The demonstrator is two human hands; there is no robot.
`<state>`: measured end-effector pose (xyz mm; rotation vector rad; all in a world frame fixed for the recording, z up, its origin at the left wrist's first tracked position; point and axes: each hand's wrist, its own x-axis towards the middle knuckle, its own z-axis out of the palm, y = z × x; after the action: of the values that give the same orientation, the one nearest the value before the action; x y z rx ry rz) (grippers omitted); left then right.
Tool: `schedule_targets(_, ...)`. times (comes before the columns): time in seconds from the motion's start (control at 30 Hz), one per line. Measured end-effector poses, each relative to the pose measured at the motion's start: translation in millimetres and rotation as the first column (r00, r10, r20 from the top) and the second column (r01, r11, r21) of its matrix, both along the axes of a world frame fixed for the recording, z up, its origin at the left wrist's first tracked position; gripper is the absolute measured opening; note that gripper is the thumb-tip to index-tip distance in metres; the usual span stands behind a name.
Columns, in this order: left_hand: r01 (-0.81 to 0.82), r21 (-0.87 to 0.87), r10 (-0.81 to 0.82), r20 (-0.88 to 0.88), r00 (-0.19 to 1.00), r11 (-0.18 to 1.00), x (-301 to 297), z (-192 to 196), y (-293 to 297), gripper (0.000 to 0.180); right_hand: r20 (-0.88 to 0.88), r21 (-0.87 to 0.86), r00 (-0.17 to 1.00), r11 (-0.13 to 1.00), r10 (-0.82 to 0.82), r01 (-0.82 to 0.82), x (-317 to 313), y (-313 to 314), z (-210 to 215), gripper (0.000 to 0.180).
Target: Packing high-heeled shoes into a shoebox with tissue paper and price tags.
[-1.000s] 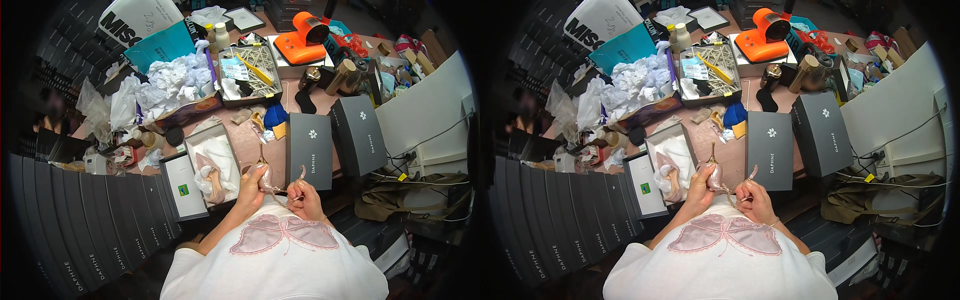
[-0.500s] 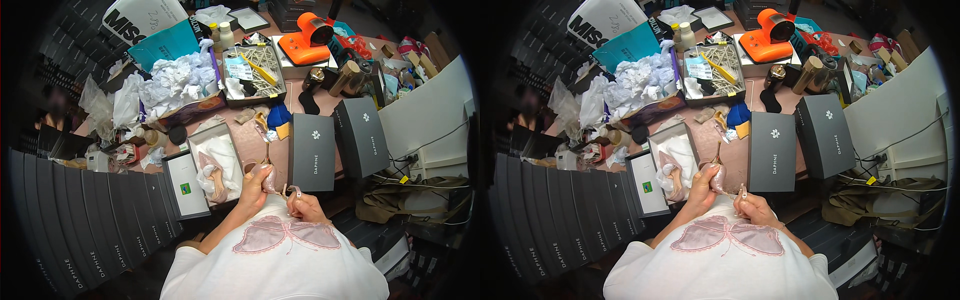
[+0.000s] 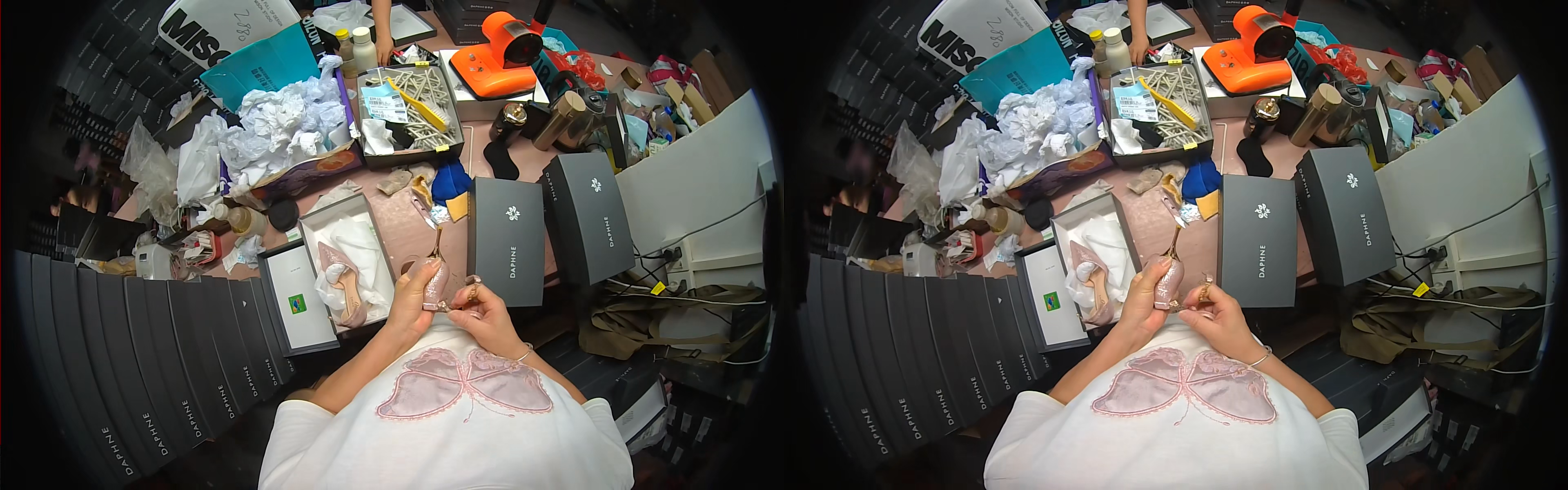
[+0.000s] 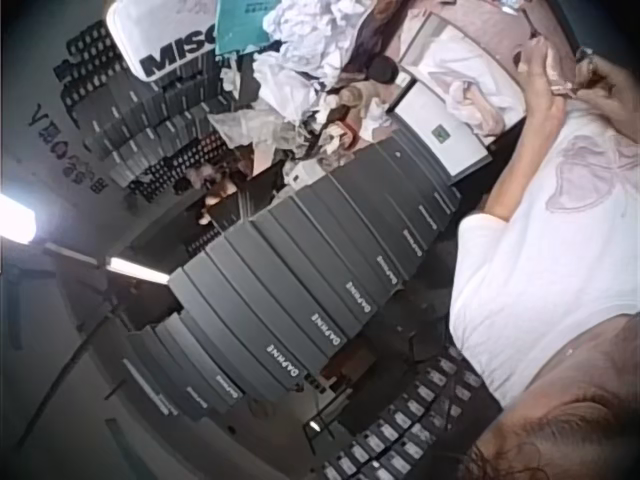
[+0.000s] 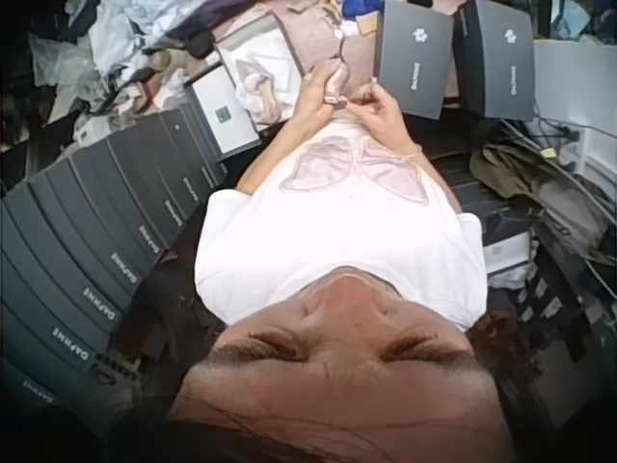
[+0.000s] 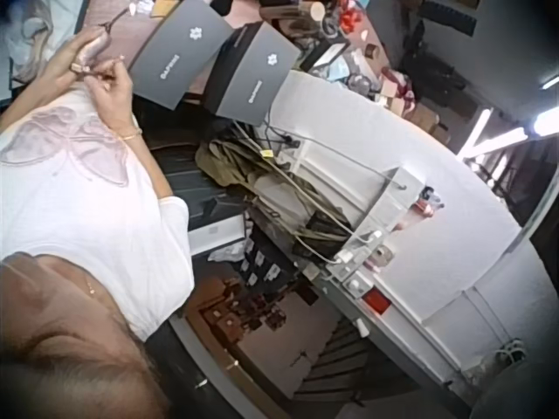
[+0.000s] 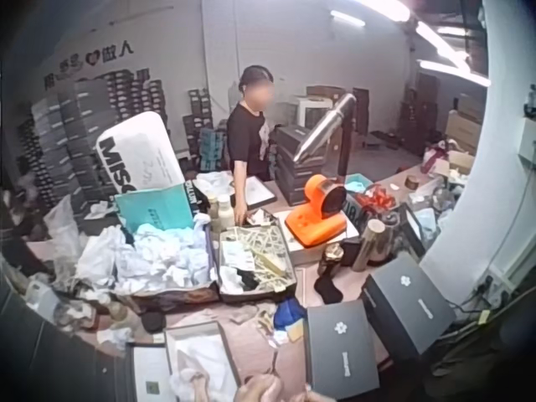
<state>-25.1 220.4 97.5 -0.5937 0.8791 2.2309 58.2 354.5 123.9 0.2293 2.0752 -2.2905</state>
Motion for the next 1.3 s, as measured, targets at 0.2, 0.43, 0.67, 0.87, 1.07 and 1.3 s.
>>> schedule_targets(0.2, 0.015, -0.001, -0.015, 0.018, 1.0, 1.0, 1, 3, 2, 0.016, -0.154, 0.475, 0.985, 0.88, 0.084, 0.0, -10, -5, 10, 0.019)
schedule_targets(0.43, 0.01, -0.015, -0.011, -0.082, 0.997, 1.0, -1, 7, -1, 0.017, -0.027, 0.419, 0.995, 0.905, 0.092, -0.072, -10, -5, 10, 0.015)
schedule_targets(0.67, -0.068, 0.007, 0.068, -0.136, 0.988, 0.998, 2, 3, 1, 0.013, -0.042, 0.38, 0.985, 0.914, 0.169, -0.141, -11, -4, 7, 0.015)
schedule_targets(0.87, -0.061, -0.009, 0.058, -0.228, 0.972, 0.998, 2, -3, 0, 0.01, 0.084, 0.171, 0.975, 0.961, 0.206, -0.218, -14, -3, 5, 0.014)
schedule_targets(1.07, 0.017, -0.058, -0.03, -0.222, 0.975, 0.998, 0, -5, -1, 0.014, 0.171, 0.098, 0.972, 0.979, 0.16, -0.178, -10, -1, -2, 0.014)
schedule_targets(1.3, 0.421, -0.078, -0.425, -0.048, 0.904, 0.904, 12, -31, -33, 0.023, 0.233, 0.0, 0.972, 0.999, 0.037, -0.038, -8, 5, -23, 0.016)
